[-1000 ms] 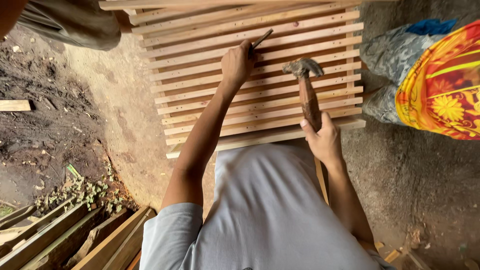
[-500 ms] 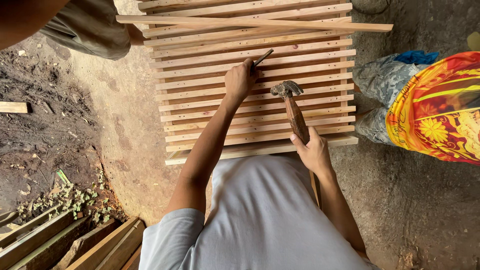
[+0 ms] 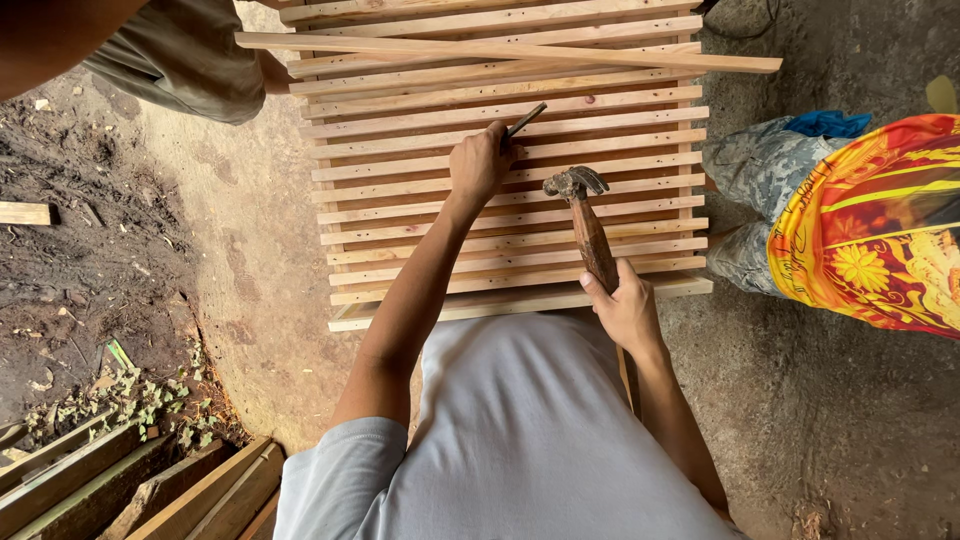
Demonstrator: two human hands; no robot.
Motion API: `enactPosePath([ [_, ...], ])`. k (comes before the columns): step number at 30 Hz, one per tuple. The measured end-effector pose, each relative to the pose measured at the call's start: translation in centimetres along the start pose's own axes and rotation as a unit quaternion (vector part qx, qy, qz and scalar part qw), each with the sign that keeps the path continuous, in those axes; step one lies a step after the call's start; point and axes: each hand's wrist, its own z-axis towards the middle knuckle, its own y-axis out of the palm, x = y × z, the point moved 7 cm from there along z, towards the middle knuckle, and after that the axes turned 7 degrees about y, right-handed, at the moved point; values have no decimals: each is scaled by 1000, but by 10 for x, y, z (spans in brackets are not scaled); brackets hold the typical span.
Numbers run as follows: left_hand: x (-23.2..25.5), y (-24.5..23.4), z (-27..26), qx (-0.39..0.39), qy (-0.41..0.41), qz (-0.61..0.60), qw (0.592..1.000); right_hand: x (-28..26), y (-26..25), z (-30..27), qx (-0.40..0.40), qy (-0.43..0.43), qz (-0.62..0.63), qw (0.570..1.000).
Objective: The person hammers nails into a wooden slatted structure using a hammer. They repeatedly pick up nails, position them on the wood, and strike them to secure the slats.
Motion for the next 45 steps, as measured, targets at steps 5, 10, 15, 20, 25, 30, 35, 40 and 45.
enactPosePath([
  [5, 0, -1, -2, 9, 2, -9, 1000, -2, -1, -2, 3, 0, 3, 1000],
  [10, 1, -3, -1, 8, -6, -15, 1000, -3, 0, -2, 4, 17, 7, 1000],
  [15, 1, -3, -3, 11, -7, -21, 1000, -2, 0, -4, 2, 27, 14, 1000],
  [20, 1, -3, -3, 29, 10, -15, 999, 0, 0, -7, 7, 33, 15, 999],
  [25, 1, -2, -4, 22, 8, -14, 1000, 5, 2, -5, 2, 32, 5, 999],
  [30, 2, -4, -5, 35, 9, -19, 999, 6, 3, -6, -1, 23, 7, 1000],
  [35, 5, -6, -4, 22, 3, -29, 999, -1, -2, -10, 6, 23, 26, 999],
  [40, 8, -9, -4, -4, -5, -44, 999, -6, -12, -15, 25, 10, 58, 998],
  [45, -9, -17, -10, -9, -42, -273, 961, -3, -23, -21, 42, -1, 105, 994],
])
